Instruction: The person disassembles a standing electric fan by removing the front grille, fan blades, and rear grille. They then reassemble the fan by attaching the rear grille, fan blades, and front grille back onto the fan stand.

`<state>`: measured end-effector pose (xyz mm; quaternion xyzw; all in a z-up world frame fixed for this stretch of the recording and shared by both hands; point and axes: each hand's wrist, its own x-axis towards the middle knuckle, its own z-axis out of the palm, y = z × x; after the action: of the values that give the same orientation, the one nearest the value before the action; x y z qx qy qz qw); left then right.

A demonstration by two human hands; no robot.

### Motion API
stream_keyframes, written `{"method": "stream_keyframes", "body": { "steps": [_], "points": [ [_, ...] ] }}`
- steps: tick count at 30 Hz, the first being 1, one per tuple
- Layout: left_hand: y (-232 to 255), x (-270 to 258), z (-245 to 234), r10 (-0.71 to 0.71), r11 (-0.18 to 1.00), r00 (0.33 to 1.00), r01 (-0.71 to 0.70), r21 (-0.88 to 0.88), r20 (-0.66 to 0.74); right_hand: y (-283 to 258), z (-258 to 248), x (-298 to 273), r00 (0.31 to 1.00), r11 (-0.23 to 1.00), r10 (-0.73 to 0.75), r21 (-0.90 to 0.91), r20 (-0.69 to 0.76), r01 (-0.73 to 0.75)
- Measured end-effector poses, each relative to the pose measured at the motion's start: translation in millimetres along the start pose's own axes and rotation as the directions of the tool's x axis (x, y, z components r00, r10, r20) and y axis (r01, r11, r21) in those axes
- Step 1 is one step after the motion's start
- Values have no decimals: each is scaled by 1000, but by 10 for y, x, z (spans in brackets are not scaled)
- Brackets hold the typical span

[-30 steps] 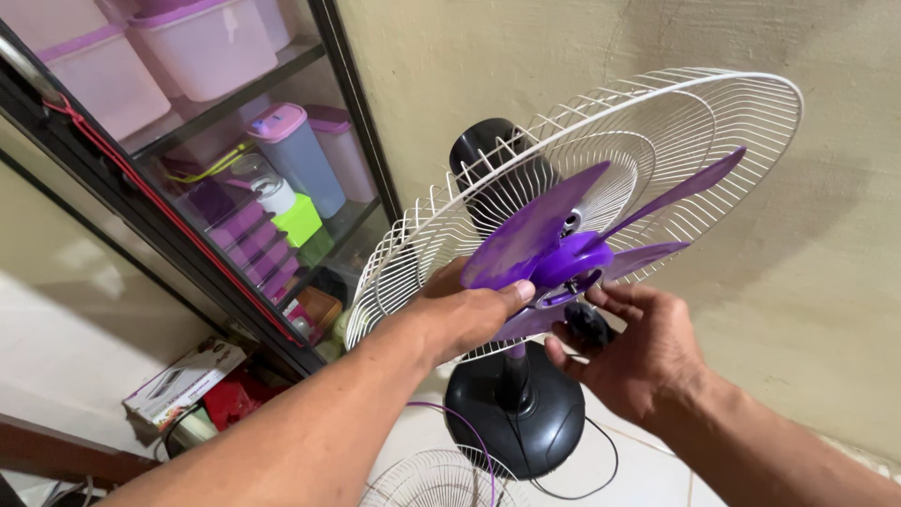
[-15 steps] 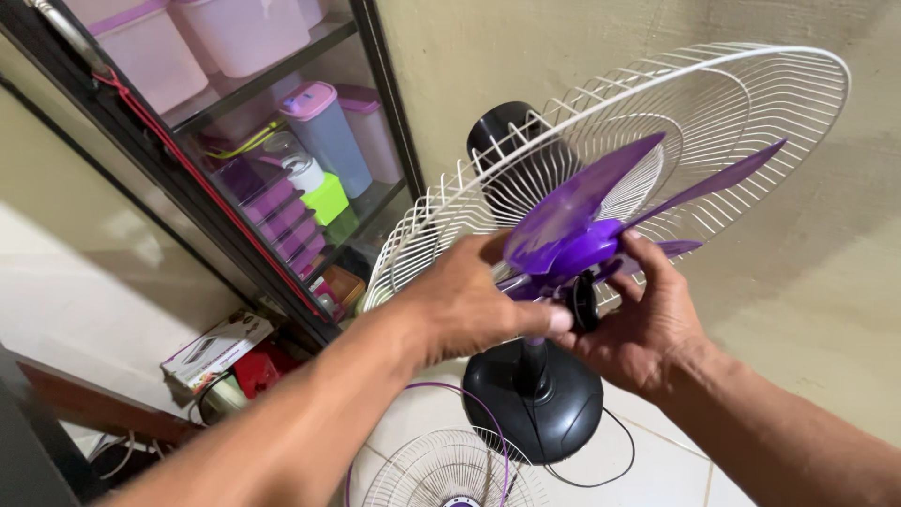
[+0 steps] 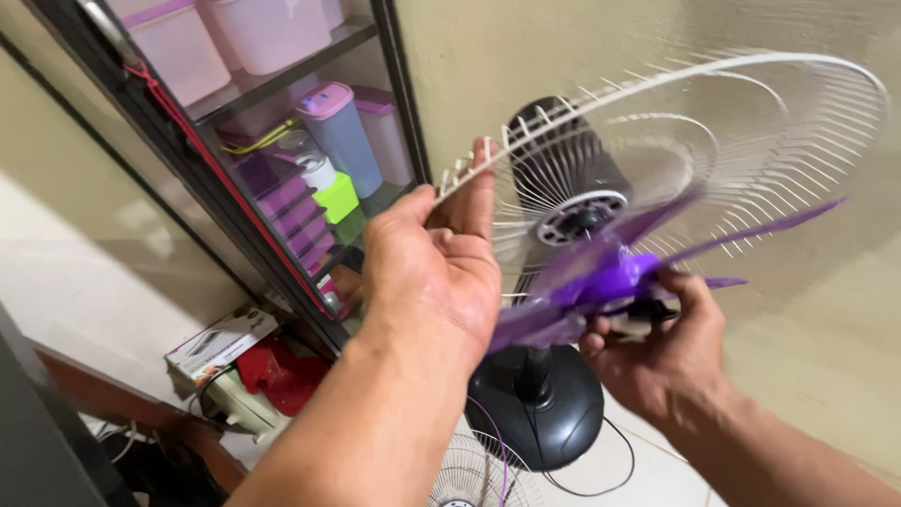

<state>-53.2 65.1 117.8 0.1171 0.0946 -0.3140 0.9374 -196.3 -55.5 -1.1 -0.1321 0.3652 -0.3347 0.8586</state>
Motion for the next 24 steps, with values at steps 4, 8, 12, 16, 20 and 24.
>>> {"method": "stream_keyframes", "body": {
  "steps": [4,8,12,16,20,24],
  "points": [
    [-20,-122,23,16,998,995,-21,53,95,48,-476,-188,994,997,72,41,-86,-69],
    [-90,-424,-103,30,969,1000,-31,245,9,-96,-637,-308,992,992,110,63,-60,-107],
    [-260,-606,-267,26,953,998,-6,302,-63,-333,-697,-298,989,989,143,30,-30,-143],
    [-544,-805,-442,105,923,981,-34,383,-166,-700,-921,-295,972,972,235,-17,-28,-235],
    [-857,-1116,-647,27,693,988,92,715,-153,-1050,-1118,-442,951,941,303,-134,-69,-309],
    [-1076,-1410,-741,-251,348,964,3,937,91,-1137,-1041,-626,957,936,286,-201,-42,-289]
  ]
}}
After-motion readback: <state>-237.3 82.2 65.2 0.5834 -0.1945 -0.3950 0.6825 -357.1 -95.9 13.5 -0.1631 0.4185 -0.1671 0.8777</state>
